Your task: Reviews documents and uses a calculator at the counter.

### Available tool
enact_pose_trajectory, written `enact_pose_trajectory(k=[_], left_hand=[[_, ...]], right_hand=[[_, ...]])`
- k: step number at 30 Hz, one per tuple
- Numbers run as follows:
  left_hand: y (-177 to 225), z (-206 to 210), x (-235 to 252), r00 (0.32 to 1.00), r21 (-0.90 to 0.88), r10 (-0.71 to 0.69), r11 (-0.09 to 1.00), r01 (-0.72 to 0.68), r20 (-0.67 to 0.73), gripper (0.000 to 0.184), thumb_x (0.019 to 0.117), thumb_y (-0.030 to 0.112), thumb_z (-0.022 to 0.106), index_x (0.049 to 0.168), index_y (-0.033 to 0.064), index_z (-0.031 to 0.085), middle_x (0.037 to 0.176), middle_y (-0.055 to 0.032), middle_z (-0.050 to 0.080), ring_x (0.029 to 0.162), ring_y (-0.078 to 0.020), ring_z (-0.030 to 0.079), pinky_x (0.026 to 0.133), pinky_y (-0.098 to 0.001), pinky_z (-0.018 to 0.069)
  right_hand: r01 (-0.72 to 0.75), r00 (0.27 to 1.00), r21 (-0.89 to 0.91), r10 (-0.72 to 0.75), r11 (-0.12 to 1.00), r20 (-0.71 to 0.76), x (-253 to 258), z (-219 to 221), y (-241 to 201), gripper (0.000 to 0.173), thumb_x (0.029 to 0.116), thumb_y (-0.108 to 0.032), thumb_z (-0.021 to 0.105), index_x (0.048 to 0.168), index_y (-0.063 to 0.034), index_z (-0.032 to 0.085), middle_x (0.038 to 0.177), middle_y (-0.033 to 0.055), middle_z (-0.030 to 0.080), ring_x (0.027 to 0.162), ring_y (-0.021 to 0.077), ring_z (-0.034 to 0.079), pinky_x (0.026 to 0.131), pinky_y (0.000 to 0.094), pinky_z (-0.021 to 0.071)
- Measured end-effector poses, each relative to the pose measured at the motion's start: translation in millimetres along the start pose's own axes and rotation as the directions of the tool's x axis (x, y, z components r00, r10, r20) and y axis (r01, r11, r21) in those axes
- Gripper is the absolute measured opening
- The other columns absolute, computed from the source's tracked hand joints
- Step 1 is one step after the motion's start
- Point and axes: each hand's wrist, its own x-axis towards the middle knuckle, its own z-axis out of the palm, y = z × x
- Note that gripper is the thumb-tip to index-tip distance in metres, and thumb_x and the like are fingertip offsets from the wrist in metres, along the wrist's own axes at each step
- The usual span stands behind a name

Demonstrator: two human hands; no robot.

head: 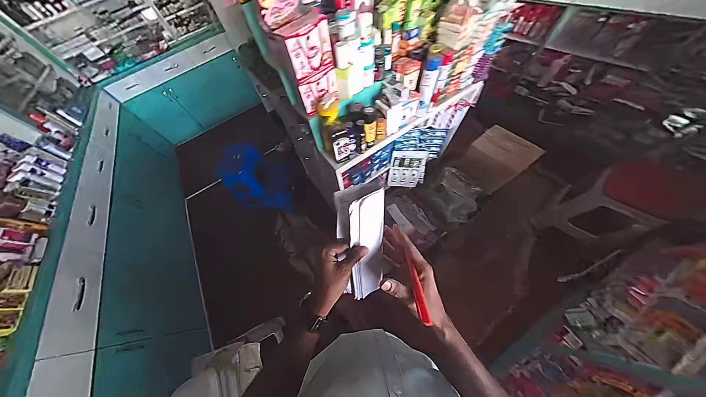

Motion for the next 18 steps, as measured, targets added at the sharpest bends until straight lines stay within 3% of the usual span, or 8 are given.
enact_pose_trajectory(k=[3,5,6,9,12,14,16,18], left_hand=[[-14.1,-95.3,27.2,0.986,-0.022,-0.057,0.998,0.054,-0.158,0.011,0.0905,0.004,0.070,0.081,0.0067,0.074,0.081,0.0078,0.072,0.083,0.0013,0.066,0.082,-0.0219,0.0561],[-17.4,-152.9,45.6,0.957,-0.011,-0.147,0.989,0.149,-0.250,0.013,0.0951,0.009,0.067,0.085,0.0045,0.073,0.084,0.0042,0.072,0.086,-0.0019,0.066,0.085,-0.0250,0.0559],[-18.5,-181.1,55.9,0.937,-0.018,-0.200,0.979,0.203,-0.285,0.015,0.0964,0.012,0.067,0.086,0.0033,0.073,0.085,0.0012,0.072,0.085,-0.0048,0.067,0.084,-0.0275,0.0569],[-23.6,-260.6,81.2,0.888,-0.200,-0.315,0.945,0.260,-0.336,0.019,0.0996,0.014,0.063,0.093,-0.0022,0.070,0.086,-0.0089,0.073,0.081,-0.0163,0.071,0.077,-0.0367,0.0621],[-26.7,-324.6,96.1,0.877,-0.364,-0.350,0.904,0.224,-0.330,0.017,0.1024,0.011,0.056,0.100,-0.0019,0.067,0.087,-0.0101,0.075,0.079,-0.0179,0.074,0.074,-0.0362,0.0643],[-34.9,-354.8,104.7,0.865,-0.329,-0.350,0.915,0.234,-0.360,0.013,0.0977,0.009,0.060,0.095,-0.0014,0.067,0.084,-0.0088,0.074,0.077,-0.0164,0.073,0.073,-0.0353,0.0637],[-44.3,-375.2,115.4,0.830,-0.168,-0.331,0.944,0.285,-0.450,0.013,0.0915,0.013,0.071,0.088,0.0009,0.070,0.081,-0.0056,0.072,0.076,-0.0138,0.070,0.073,-0.0339,0.0618],[-49.6,-390.7,133.8,0.785,-0.063,-0.313,0.941,0.332,-0.534,0.016,0.0866,0.016,0.079,0.085,0.0022,0.071,0.081,-0.0049,0.071,0.076,-0.0128,0.069,0.073,-0.0333,0.0605]], right_hand=[[-0.051,0.991,0.054,0.044,0.997,0.122,46.5,78.6,41.3,0.112,0.0795,-0.050,0.084,0.152,0.0150,0.028,0.156,0.0234,0.043,0.141,0.0263,0.050,0.113,0.0384,0.0497],[-0.092,0.988,0.019,0.089,0.996,0.129,72.9,121.7,58.3,0.092,0.0821,-0.047,0.082,0.145,0.0082,0.043,0.139,0.0054,0.061,0.126,0.0075,0.059,0.108,0.0274,0.0510],[-0.144,0.981,0.035,0.138,0.989,0.135,87.5,138.8,65.6,0.081,0.0846,-0.040,0.080,0.142,0.0057,0.046,0.130,0.0007,0.066,0.118,0.0046,0.063,0.103,0.0262,0.0536],[-0.399,0.916,0.201,0.378,0.895,0.132,134.9,181.3,79.9,0.035,0.0952,-0.010,0.060,0.129,-0.0037,0.055,0.105,-0.0001,0.075,0.094,0.0095,0.073,0.085,0.0302,0.0631],[-0.497,0.868,0.232,0.470,0.836,0.164,180.9,217.3,109.2,0.029,0.1029,-0.009,0.042,0.126,-0.0031,0.059,0.101,0.0044,0.074,0.089,0.0127,0.073,0.081,0.0324,0.0633],[-0.465,0.882,0.187,0.436,0.865,0.178,204.5,244.6,130.7,0.035,0.1026,-0.005,0.043,0.136,-0.0013,0.054,0.111,0.0050,0.073,0.096,0.0113,0.072,0.086,0.0305,0.0620],[-0.348,0.922,0.090,0.323,0.933,0.215,221.4,273.3,152.8,0.055,0.1002,-0.001,0.048,0.154,0.0016,0.038,0.143,0.0077,0.060,0.123,0.0088,0.062,0.104,0.0274,0.0529],[-0.137,0.962,0.028,0.126,0.990,0.242,239.3,303.9,181.2,0.052,0.0983,0.001,0.052,0.148,0.0123,0.042,0.155,0.0172,0.047,0.141,0.0123,0.048,0.117,0.0277,0.0411]])
